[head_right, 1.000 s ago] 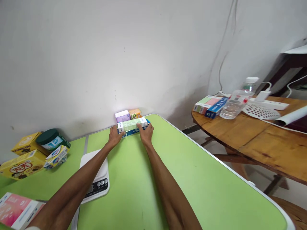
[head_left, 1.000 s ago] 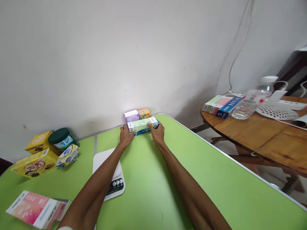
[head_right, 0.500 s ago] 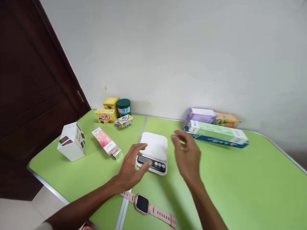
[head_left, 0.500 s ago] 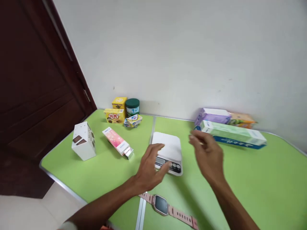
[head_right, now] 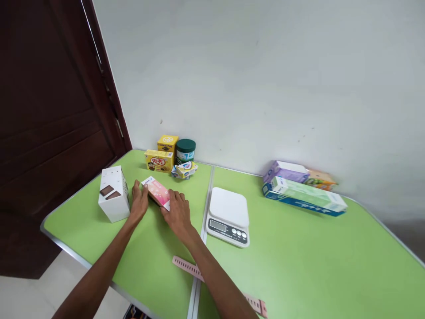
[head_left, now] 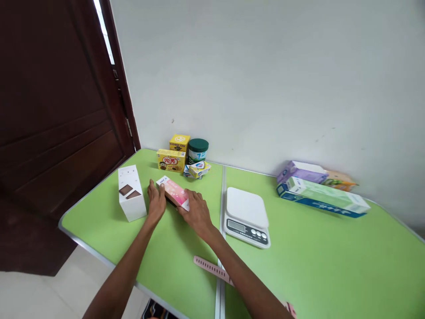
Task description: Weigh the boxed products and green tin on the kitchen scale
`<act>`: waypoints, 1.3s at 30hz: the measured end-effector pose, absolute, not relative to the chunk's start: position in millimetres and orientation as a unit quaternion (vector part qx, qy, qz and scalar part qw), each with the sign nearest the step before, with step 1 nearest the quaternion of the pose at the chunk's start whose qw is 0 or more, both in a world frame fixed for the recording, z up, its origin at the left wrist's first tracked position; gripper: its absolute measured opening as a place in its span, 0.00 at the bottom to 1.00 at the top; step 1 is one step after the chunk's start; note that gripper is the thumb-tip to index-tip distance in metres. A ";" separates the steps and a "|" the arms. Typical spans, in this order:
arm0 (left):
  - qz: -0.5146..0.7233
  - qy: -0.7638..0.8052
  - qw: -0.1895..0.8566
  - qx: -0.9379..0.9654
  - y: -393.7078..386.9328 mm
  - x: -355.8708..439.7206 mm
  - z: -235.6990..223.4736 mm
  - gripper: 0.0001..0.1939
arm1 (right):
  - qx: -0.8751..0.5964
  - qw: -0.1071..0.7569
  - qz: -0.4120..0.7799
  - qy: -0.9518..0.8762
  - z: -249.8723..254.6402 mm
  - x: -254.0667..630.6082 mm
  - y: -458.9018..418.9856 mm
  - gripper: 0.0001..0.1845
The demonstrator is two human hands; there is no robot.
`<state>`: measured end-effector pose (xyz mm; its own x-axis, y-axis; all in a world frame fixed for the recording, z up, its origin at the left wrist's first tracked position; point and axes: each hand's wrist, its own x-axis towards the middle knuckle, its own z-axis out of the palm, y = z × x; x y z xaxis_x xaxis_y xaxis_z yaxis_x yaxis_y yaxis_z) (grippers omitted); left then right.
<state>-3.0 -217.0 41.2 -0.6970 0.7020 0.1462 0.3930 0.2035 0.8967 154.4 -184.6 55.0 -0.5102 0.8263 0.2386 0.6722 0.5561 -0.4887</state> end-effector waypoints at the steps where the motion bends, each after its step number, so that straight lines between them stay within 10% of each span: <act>1: 0.516 0.763 0.159 0.355 -213.6 -5.9 42.1 0.31 | -0.443 0.233 0.179 -0.847 53.7 155.2 -183.3 0.29; 11: 0.536 0.711 0.069 0.449 -226.3 27.4 83.4 0.28 | -0.378 0.341 0.259 -0.821 90.3 220.2 -163.0 0.32; 25: 0.484 0.615 0.239 0.575 -189.1 176.1 41.4 0.27 | -0.468 0.389 0.349 -0.712 57.5 403.1 -120.9 0.29; 31: 0.501 0.624 0.257 0.542 -182.0 169.5 25.1 0.33 | -0.477 0.483 0.437 -0.590 33.2 420.7 -131.8 0.51; 39: 0.533 0.603 0.273 0.527 -181.1 167.9 10.4 0.37 | -0.558 0.593 0.358 -0.457 11.5 419.6 -170.5 0.30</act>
<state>167.9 -181.1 10.4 -0.2946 0.9268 0.2329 0.3452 -0.1241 0.9303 419.6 -170.5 11.5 0.3262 0.9346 0.1421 0.0847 0.1208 -0.9891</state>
